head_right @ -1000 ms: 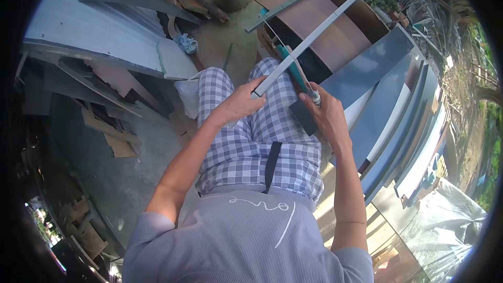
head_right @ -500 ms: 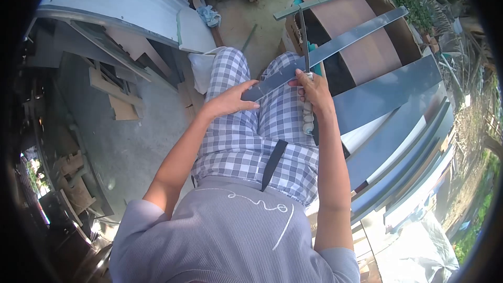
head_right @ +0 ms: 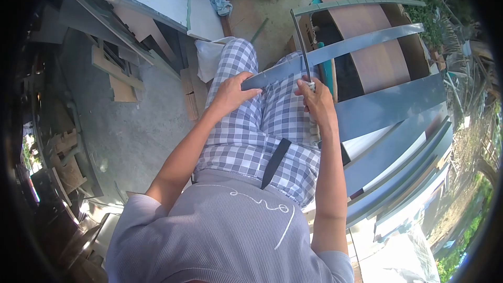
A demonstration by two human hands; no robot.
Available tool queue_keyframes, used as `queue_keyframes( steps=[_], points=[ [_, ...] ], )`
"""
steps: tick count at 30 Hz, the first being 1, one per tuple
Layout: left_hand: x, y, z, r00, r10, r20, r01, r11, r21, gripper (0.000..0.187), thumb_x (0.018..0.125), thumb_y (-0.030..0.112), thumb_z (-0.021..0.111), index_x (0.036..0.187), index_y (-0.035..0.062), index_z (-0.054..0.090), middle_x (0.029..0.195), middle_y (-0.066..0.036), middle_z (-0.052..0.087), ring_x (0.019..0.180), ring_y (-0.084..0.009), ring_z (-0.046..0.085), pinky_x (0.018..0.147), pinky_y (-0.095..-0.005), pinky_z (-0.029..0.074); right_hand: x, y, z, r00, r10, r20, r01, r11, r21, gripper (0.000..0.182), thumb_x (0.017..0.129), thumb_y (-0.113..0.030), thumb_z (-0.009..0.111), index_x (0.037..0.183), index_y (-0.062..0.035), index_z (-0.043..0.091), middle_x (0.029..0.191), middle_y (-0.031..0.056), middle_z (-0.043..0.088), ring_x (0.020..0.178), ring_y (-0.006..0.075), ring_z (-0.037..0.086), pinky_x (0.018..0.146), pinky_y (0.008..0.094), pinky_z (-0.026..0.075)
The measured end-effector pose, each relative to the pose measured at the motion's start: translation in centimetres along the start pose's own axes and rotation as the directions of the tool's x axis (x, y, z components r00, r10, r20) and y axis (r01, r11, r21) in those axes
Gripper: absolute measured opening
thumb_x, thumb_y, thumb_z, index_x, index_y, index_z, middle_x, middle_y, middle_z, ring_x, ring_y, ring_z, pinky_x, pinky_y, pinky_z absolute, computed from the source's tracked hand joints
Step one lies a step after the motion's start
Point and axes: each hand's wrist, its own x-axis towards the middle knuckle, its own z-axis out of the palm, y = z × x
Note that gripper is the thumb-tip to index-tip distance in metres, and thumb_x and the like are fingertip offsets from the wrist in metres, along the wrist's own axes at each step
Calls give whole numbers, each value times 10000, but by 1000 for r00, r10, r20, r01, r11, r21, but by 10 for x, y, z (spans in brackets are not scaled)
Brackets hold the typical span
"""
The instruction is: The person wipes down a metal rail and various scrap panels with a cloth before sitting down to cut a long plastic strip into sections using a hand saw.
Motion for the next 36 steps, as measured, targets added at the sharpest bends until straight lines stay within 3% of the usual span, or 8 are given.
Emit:
queue_keyframes(
  steps=[6,8,12,15,23,29,31,36],
  points=[
    [21,-6,-5,966,122,-229,-105,991,87,333,707,246,689,944,45,569,885,-132,623,819,-316,597,717,-390,455,-19,-27,8,998,-68,14,68,998,5,504,860,-319,562,1226,14,463,771,77,613,549,85,469,492,236,429],
    [32,-10,-5,915,223,-337,-168,968,185,338,690,206,705,953,55,556,882,-121,620,825,-308,589,718,-393,450,-35,-32,14,963,-270,-20,271,953,138,568,858,-331,562,1305,-32,381,835,96,611,556,85,464,490,229,429],
    [59,-5,-5,868,262,-423,-152,949,276,365,658,173,726,962,73,549,884,-106,613,840,-298,572,733,-394,442,-47,4,34,993,-119,6,118,978,-169,513,888,-232,503,1354,-136,311,1148,229,536,1022,359,551,886,415,401],
    [81,-6,0,814,367,-450,-217,911,350,363,683,190,711,991,71,561,932,-90,613,886,-310,562,755,-402,436,-34,30,50,799,-588,-128,506,772,-386,508,884,-141,482,1356,-167,297,1179,232,504,992,386,549,856,441,428],
    [85,-2,6,796,374,-476,-195,903,384,400,675,186,714,1027,92,548,991,-72,554,907,-290,518,796,-401,399,-14,39,69,787,-608,-111,524,751,-402,515,855,-52,499,1333,-145,330,1034,247,548,887,390,580,731,429,479],
    [84,-20,8,753,129,-645,-274,953,-129,593,761,414,666,1154,22,455,1049,-169,498,938,-245,556,765,-346,473,-13,41,68,824,-545,-157,471,812,-345,482,897,-118,475,1352,-180,328,1058,209,577,901,314,612,761,394,491],
    [77,-17,11,910,-266,-316,-113,576,-810,653,793,525,582,1147,-6,445,1037,-185,513,780,-211,598,683,-312,499,-14,43,67,870,-476,-129,419,851,-317,486,898,-123,478,1355,-193,328,950,177,597,728,245,619,661,374,496],
    [81,-21,8,959,-247,-138,10,516,-856,618,815,560,525,1065,-3,469,886,-148,574,627,-151,582,588,-256,485,-17,40,65,886,-454,-97,391,843,-369,512,895,-128,483,1368,-212,306,838,141,595,560,172,575,554,357,476]
  ],
)
